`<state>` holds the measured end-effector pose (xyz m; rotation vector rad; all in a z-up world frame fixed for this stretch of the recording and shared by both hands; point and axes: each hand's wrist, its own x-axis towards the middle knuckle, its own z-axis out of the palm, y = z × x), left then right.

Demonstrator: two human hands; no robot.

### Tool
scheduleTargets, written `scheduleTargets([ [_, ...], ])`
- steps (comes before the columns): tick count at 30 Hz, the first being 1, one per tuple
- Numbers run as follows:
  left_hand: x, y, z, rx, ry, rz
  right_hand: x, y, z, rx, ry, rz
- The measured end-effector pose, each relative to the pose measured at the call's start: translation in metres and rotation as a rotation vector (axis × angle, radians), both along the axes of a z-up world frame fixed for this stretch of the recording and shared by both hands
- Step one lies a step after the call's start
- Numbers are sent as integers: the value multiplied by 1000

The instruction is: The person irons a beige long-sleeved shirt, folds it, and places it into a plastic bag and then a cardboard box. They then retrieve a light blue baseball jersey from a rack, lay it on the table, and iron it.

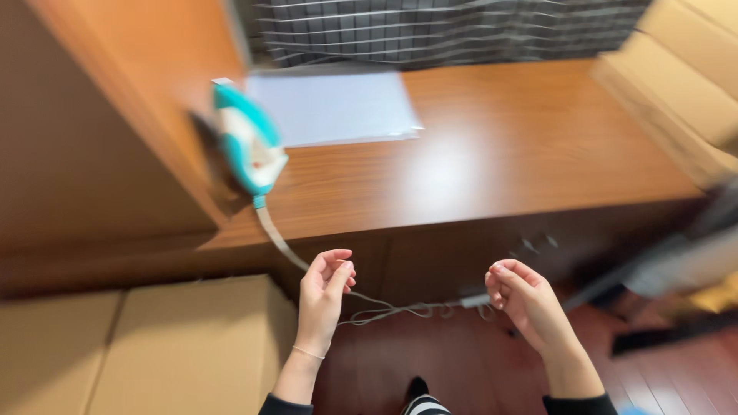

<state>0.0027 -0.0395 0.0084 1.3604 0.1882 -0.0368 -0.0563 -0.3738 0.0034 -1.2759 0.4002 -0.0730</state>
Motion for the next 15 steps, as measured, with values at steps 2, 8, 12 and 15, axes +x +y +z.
scheduleTargets([
  [2, -1, -39, 13, 56, 20, -160, -31, -34, -19, 44, -45, -95],
  [8, -15, -143, 30, 73, 66, -480, -129, -82, -7, -10, -37, -364],
  [12, -40, -216, 36, 67, 35, -647, -190, -107, -2, -49, -88, -491],
  [15, -70, -267, 34, 21, -20, -772, -229, -114, 20, -138, -25, -579],
])
